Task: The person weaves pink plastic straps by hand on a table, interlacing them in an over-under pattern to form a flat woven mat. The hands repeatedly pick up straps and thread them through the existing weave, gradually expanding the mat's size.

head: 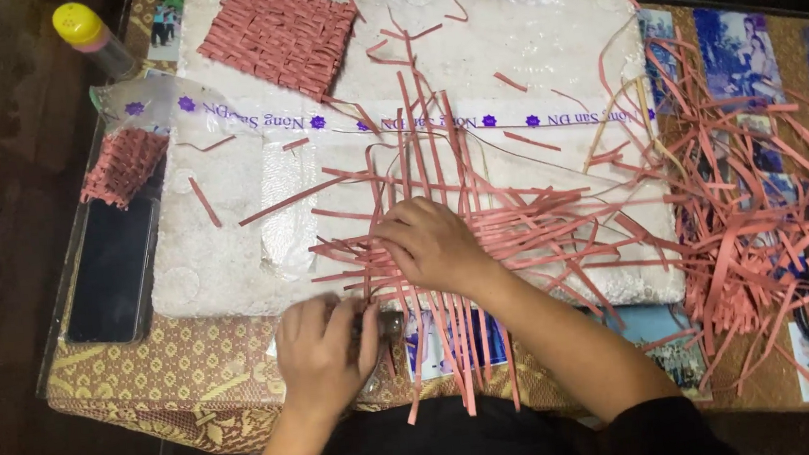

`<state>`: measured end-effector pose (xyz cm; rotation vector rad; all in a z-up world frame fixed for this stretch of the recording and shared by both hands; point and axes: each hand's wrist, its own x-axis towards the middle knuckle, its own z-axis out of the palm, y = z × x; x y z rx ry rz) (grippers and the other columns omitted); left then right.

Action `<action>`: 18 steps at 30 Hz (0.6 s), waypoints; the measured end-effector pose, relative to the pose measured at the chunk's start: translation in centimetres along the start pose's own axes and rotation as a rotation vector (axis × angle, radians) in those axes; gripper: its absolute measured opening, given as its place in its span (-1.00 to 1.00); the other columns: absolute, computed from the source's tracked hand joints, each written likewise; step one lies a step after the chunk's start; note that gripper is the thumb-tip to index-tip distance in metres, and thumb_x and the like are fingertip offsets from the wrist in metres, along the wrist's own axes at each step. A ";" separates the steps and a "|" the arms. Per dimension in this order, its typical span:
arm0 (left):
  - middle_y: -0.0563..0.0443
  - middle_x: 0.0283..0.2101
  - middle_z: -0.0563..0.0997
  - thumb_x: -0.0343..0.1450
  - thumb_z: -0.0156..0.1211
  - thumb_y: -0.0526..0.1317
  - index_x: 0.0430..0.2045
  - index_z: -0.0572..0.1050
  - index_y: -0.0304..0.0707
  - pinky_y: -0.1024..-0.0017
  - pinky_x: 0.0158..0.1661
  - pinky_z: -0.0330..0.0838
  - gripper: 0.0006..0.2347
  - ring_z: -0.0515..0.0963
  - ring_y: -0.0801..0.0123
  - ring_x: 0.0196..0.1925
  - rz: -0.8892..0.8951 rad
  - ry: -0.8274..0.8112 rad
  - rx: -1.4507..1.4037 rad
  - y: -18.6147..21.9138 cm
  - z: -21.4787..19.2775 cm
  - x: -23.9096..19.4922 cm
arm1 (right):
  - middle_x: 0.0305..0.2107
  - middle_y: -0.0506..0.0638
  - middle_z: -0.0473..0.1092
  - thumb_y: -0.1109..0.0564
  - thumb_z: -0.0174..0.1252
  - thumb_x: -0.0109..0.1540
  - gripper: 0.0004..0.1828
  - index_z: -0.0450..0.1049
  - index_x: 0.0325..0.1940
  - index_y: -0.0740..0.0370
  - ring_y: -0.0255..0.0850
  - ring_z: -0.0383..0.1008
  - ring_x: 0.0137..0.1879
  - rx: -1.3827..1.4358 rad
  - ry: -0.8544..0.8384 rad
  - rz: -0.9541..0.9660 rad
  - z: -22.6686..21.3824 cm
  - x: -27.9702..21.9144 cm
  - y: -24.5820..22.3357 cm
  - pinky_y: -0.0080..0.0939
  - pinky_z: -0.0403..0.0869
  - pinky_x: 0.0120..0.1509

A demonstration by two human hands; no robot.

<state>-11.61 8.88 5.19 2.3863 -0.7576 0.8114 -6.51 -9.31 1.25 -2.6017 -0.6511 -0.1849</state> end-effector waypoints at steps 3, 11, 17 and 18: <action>-0.05 -0.60 0.34 0.25 0.09 -0.21 -0.57 0.41 -0.30 0.41 -0.58 0.20 -0.88 0.33 0.20 -0.56 -0.123 -0.166 -0.067 0.0 0.3 -1.8 | -0.44 0.01 0.22 0.33 -0.05 0.02 -0.62 0.30 -0.13 0.02 -0.16 0.24 -0.42 -0.041 0.202 -0.200 -0.4 0.6 -0.7 -0.29 0.27 -0.50; -0.09 -0.50 0.48 0.28 0.06 -0.22 -0.39 0.39 -0.40 0.44 -0.46 0.33 -0.81 0.46 0.24 -0.50 -0.145 -0.180 -0.098 0.6 1.8 -2.2 | -0.16 0.04 0.22 0.26 -0.03 0.01 -0.68 0.36 -0.17 0.06 -0.05 0.21 -0.09 -0.054 0.128 -0.181 -0.3 0.4 -0.2 -0.03 0.30 -0.08; -0.07 -0.51 0.50 0.27 0.05 -0.26 -0.47 0.45 -0.38 0.45 -0.47 0.36 -0.86 0.47 0.25 -0.51 -0.178 -0.171 -0.112 0.8 1.8 -2.2 | -0.06 -0.12 0.25 0.23 0.01 0.00 -0.67 0.37 -0.16 0.00 -0.03 0.12 0.09 -0.048 0.090 -0.217 0.4 0.2 0.4 0.00 0.17 0.01; -0.08 -0.48 0.52 0.28 0.02 -0.26 -0.48 0.45 -0.37 0.45 -0.45 0.38 -0.87 0.49 0.24 -0.48 -0.203 -0.182 -0.114 0.8 1.9 -2.3 | -0.08 -0.13 0.26 0.22 0.00 0.01 -0.69 0.38 -0.17 0.01 -0.04 0.11 0.10 -0.040 0.077 -0.203 0.5 0.2 0.4 -0.04 0.15 -0.01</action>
